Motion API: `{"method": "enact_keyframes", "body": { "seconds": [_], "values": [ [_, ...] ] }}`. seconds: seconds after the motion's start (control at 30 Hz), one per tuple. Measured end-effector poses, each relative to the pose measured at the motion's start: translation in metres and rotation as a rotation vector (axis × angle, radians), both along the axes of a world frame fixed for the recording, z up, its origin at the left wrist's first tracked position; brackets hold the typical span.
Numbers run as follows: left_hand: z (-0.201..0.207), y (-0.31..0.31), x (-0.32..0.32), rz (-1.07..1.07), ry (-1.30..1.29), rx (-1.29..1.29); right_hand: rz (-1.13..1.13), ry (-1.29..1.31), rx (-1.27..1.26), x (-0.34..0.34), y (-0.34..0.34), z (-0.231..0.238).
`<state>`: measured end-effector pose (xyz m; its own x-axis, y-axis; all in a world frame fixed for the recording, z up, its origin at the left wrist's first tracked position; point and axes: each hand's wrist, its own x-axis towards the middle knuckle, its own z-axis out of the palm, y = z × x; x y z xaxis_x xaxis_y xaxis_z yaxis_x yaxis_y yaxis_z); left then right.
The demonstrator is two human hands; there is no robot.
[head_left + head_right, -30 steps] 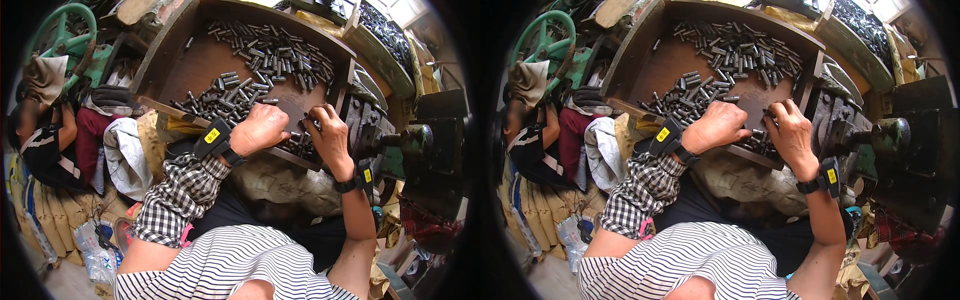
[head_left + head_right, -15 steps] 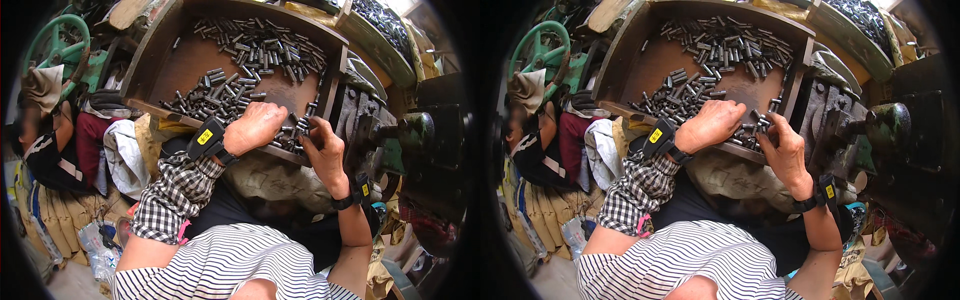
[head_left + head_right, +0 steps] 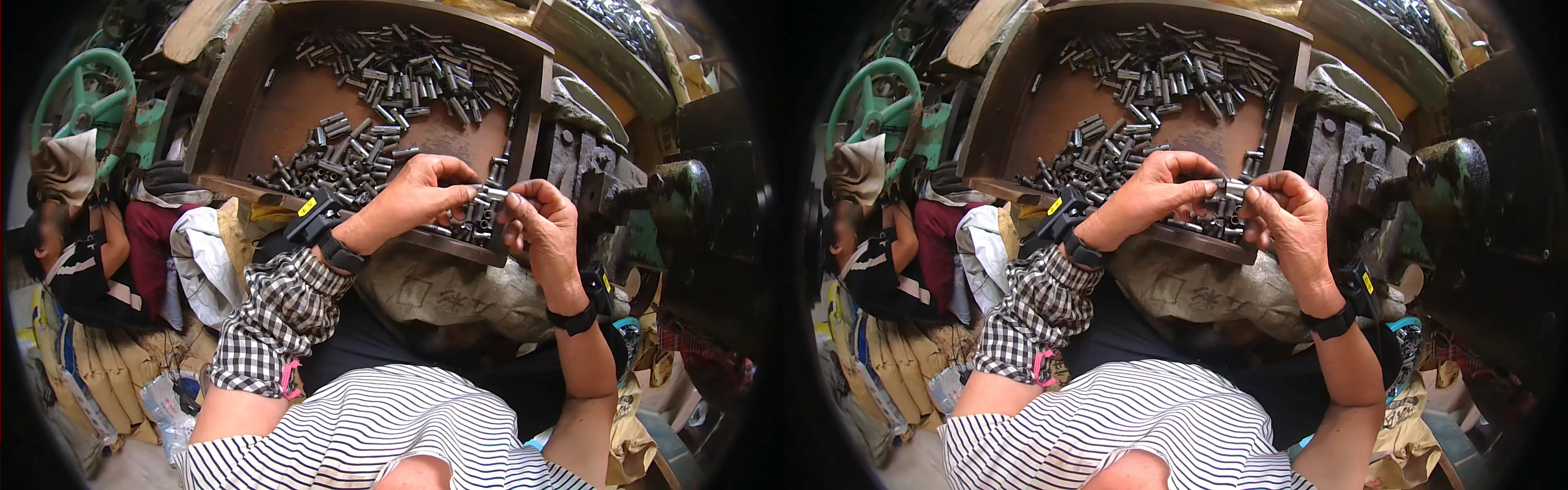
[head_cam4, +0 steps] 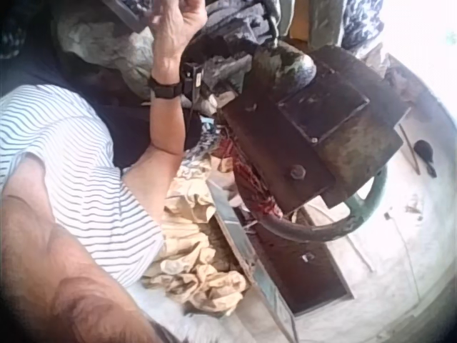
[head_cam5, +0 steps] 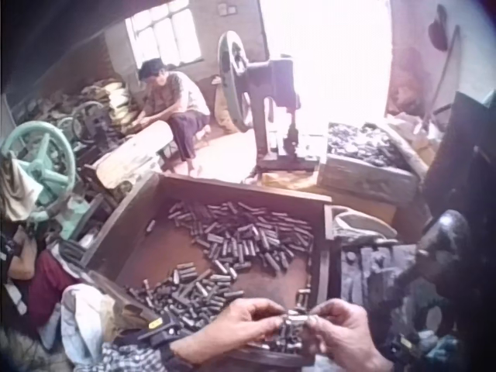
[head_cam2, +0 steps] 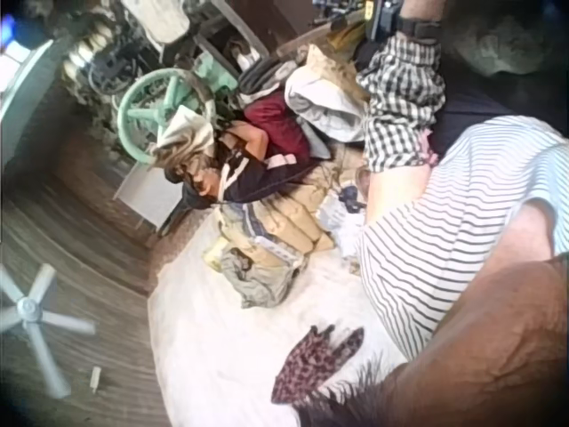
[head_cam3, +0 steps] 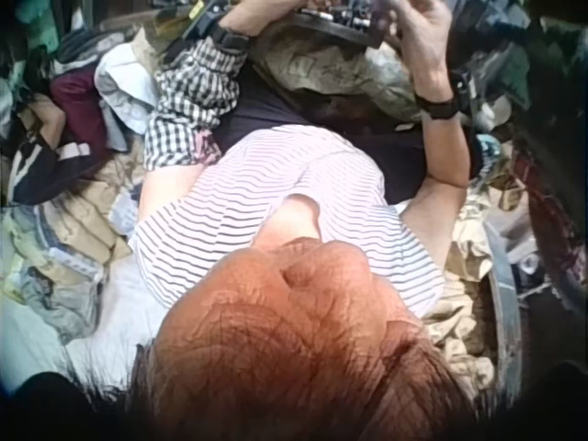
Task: Manually inserting metal cylinders into a press machine for processing on a fabrication floor.
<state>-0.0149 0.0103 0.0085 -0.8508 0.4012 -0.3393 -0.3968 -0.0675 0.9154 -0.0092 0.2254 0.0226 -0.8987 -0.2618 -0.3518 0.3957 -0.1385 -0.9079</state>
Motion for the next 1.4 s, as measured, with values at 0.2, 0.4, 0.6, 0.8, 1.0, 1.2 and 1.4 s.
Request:
{"method": "enact_keyframes", "body": {
  "seconds": [0.2,0.4,0.6,0.8,1.0,1.2,1.4],
  "values": [
    [-0.01,0.008,0.004,0.086,-0.105,0.2,-0.037,0.038,0.052,0.0,0.001,-0.005],
    [-0.014,0.008,0.003,0.117,-0.186,0.333,-0.053,-0.005,0.041,0.001,0.001,-0.008],
    [-0.011,0.009,0.003,0.122,-0.169,0.341,-0.061,-0.036,0.036,0.003,-0.001,-0.012],
    [-0.005,0.013,0.005,0.12,-0.044,0.194,-0.075,-0.131,-0.054,0.003,0.0,-0.013],
    [-0.003,0.018,0.008,0.061,0.009,0.131,-0.184,-0.017,-0.06,0.004,-0.004,-0.012],
    [-0.001,0.019,0.01,0.005,-0.029,0.111,-0.158,0.059,0.007,0.005,-0.004,-0.007],
    [-0.003,0.012,0.004,0.119,-0.041,0.184,-0.035,-0.056,-0.023,-0.007,0.008,0.0]
  ]
}}
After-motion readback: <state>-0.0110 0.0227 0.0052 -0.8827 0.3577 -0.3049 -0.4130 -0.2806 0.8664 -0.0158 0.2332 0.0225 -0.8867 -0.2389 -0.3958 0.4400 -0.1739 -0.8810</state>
